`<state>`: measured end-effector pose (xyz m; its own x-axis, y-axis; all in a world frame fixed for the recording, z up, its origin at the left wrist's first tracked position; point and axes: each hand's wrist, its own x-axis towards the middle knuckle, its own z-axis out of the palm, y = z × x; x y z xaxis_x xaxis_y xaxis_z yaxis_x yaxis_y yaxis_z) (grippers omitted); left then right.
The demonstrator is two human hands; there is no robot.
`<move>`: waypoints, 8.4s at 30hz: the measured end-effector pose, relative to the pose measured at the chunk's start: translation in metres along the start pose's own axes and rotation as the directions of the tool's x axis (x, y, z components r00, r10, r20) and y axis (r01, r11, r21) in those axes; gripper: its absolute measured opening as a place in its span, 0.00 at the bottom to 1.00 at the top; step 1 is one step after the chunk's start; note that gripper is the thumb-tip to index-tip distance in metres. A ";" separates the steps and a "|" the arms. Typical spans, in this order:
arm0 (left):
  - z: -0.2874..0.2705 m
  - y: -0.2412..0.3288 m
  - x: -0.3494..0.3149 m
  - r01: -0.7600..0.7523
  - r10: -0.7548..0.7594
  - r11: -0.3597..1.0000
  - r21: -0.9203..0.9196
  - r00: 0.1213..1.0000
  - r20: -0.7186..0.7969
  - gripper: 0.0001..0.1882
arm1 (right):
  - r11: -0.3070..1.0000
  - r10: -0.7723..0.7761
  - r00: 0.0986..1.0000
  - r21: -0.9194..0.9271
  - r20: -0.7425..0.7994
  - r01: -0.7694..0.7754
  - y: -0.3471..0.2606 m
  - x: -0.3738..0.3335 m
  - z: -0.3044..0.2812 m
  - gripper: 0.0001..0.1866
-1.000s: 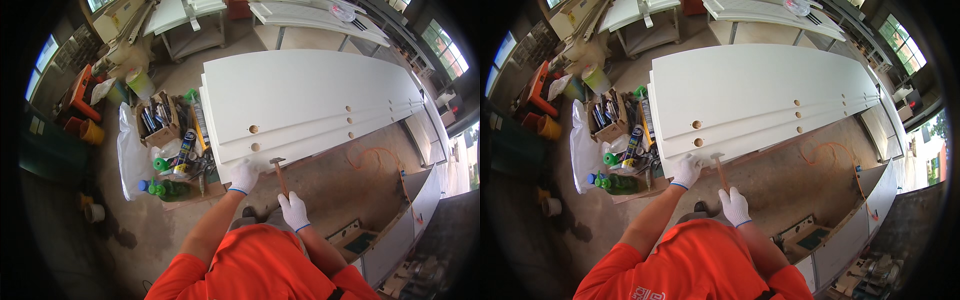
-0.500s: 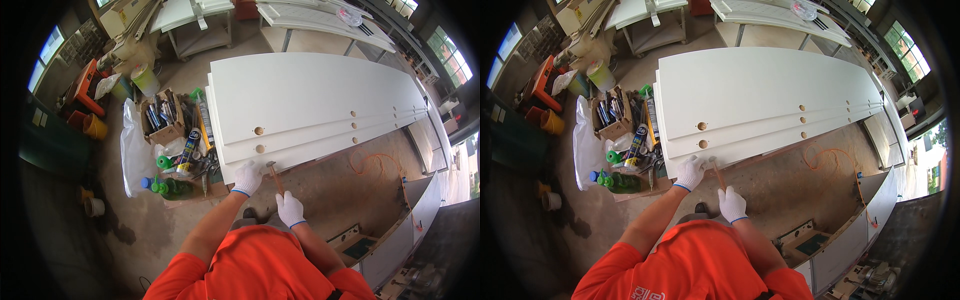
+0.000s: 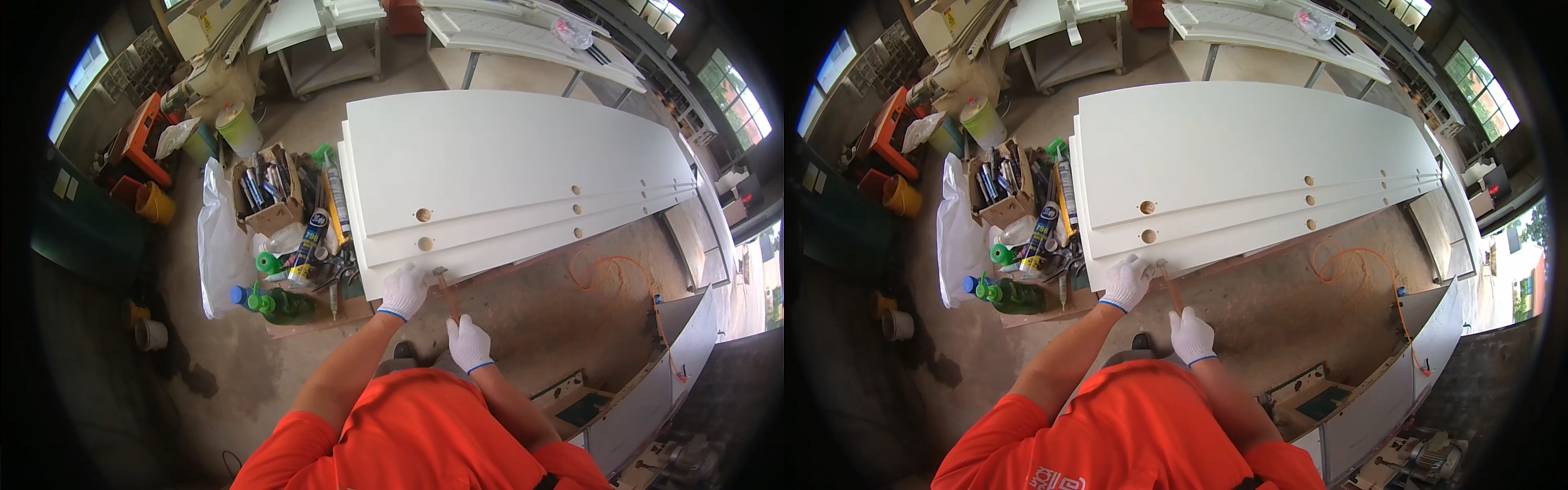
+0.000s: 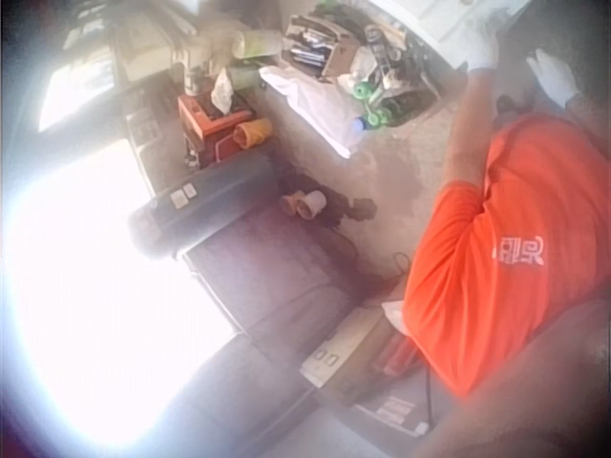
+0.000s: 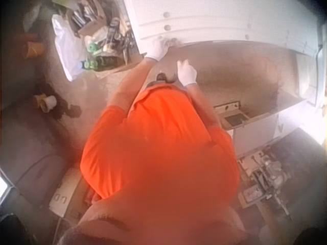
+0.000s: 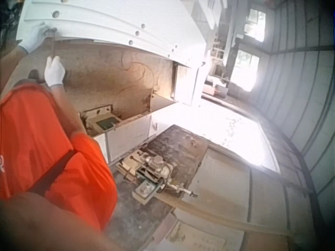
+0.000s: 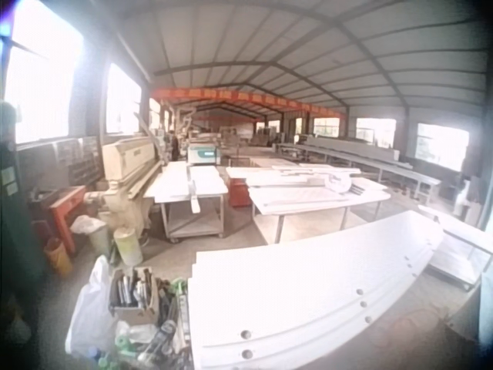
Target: The person hammers wooden pegs into pre-drilled holes in white furniture panels using a small hammer.
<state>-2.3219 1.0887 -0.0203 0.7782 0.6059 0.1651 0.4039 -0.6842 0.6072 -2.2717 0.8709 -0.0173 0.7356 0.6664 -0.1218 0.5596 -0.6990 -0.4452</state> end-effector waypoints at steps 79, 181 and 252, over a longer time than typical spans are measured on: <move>-0.025 -0.028 -0.030 0.174 -0.241 0.949 -0.264 0.939 -0.247 0.11 | 0.994 -0.071 0.991 -0.077 0.112 0.080 -0.023 0.007 0.000 0.25; -0.032 -0.015 0.051 0.230 -0.329 0.922 -0.311 0.889 -0.319 0.08 | 0.949 -0.316 0.948 0.028 0.030 0.315 -0.029 0.099 -0.048 0.25; -0.036 -0.024 0.120 0.070 -0.093 0.993 -0.093 0.956 -0.279 0.05 | 0.980 -0.164 0.984 -0.105 0.073 0.171 -0.019 0.175 -0.076 0.24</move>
<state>-2.2556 1.1924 0.0127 0.5721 0.7560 0.3180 0.4106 -0.5996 0.6870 -2.1250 0.9808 0.0371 0.6036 0.7894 -0.1119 0.7144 -0.5978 -0.3638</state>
